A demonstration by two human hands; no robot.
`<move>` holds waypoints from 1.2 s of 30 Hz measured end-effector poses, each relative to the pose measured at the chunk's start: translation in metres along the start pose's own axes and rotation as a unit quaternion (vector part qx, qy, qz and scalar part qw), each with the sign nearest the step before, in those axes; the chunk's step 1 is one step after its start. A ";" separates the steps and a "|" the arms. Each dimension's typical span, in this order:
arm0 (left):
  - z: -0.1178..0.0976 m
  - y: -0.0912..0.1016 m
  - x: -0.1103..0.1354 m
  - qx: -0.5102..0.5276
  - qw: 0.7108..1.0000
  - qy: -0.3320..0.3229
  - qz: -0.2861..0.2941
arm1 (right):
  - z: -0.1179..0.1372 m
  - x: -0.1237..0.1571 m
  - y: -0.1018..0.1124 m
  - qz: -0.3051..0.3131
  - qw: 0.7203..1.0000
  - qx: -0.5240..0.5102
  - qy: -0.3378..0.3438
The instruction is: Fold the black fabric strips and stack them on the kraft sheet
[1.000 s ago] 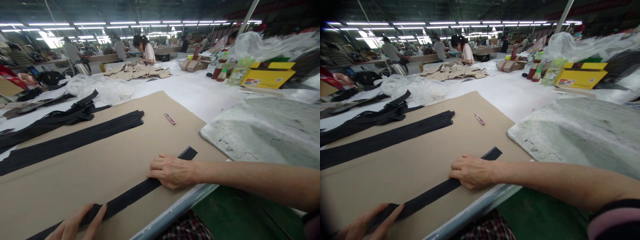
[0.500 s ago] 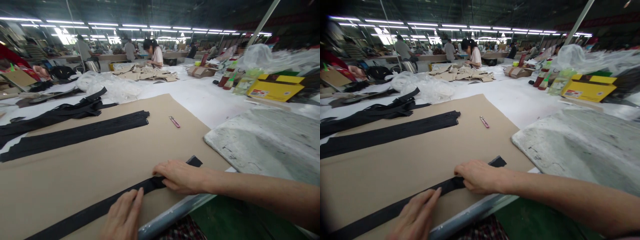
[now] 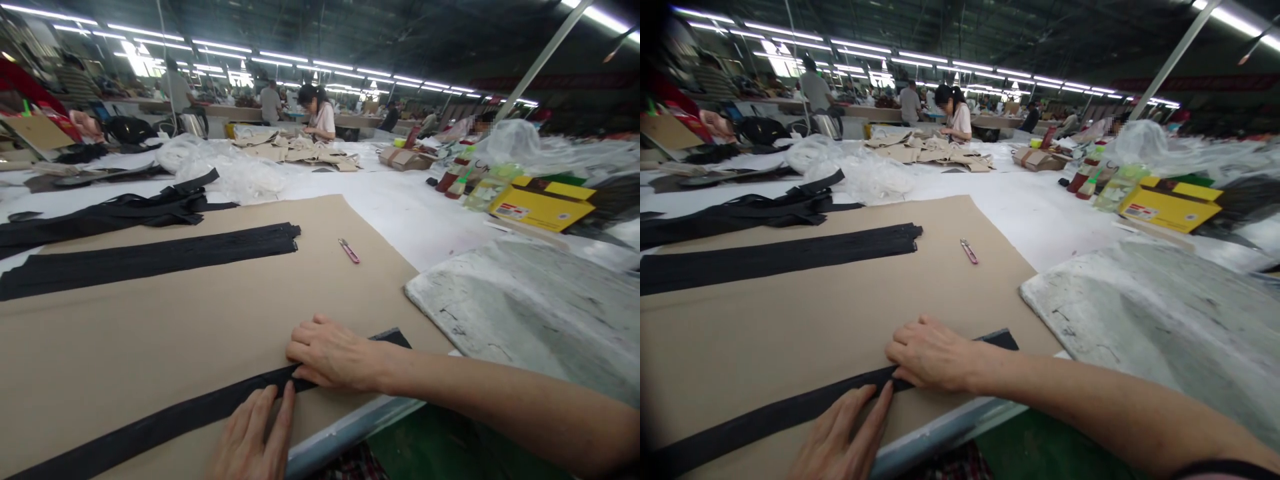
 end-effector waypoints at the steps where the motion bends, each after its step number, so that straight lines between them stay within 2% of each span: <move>1: 0.000 0.001 0.000 0.003 1.000 0.002 -0.002 | 0.002 -0.002 -0.002 -0.003 1.000 0.004 0.007; 3: 0.001 0.002 -0.001 0.014 1.000 0.015 -0.003 | 0.005 -0.004 -0.003 -0.010 1.000 0.007 0.015; 6: 0.001 0.005 -0.003 0.025 0.999 0.019 -0.007 | -0.003 -0.006 -0.002 -0.020 0.996 -0.076 -0.040; 9: 0.001 0.006 -0.004 0.022 1.000 0.013 -0.016 | -0.020 -0.004 -0.005 -0.009 0.961 -0.246 -0.128; 11: 0.001 0.005 -0.004 0.020 1.000 0.011 -0.019 | -0.024 -0.002 -0.004 -0.006 0.942 -0.311 -0.124; 13: 0.001 0.004 -0.003 0.023 0.999 0.008 -0.021 | -0.020 -0.002 0.004 -0.021 0.952 -0.295 -0.073; 16: -0.001 0.004 -0.001 0.040 0.999 0.014 -0.027 | -0.005 -0.005 0.012 -0.032 0.983 -0.182 -0.005; 20: -0.002 0.004 -0.002 0.077 0.996 0.038 -0.041 | 0.013 -0.019 0.010 -0.017 0.999 -0.045 0.007; 22: -0.002 0.004 -0.002 0.102 0.992 0.057 -0.052 | 0.018 -0.028 0.007 -0.012 1.000 -0.019 0.008; 25: -0.002 0.003 -0.002 0.116 0.989 0.071 -0.059 | 0.012 -0.036 0.005 -0.010 0.994 -0.103 -0.032; 28: -0.002 0.001 -0.002 0.119 0.989 0.074 -0.053 | -0.005 -0.036 0.000 0.001 0.955 -0.279 -0.106; 30: -0.001 0.002 -0.003 0.121 0.988 0.078 -0.060 | -0.009 -0.035 0.000 0.001 0.934 -0.342 -0.106; 32: -0.001 0.004 -0.003 0.116 0.987 0.079 -0.074 | -0.004 -0.035 0.006 -0.013 0.946 -0.320 -0.056; 34: -0.001 0.005 -0.003 0.109 0.987 0.079 -0.084 | 0.006 -0.036 0.009 -0.025 0.969 -0.247 -0.007; 36: -0.002 0.006 -0.003 0.108 0.987 0.079 -0.094 | 0.013 -0.039 0.008 -0.026 0.984 -0.175 0.003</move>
Point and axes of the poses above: each hand's wrist, its own x-axis away from the middle knuckle, its own y-axis out of the back of the hand, z = x × y, the point moved 6 cm from there along -x, towards the middle knuckle, and after that the axes turned 10 degrees about z, right-handed, at the moved point
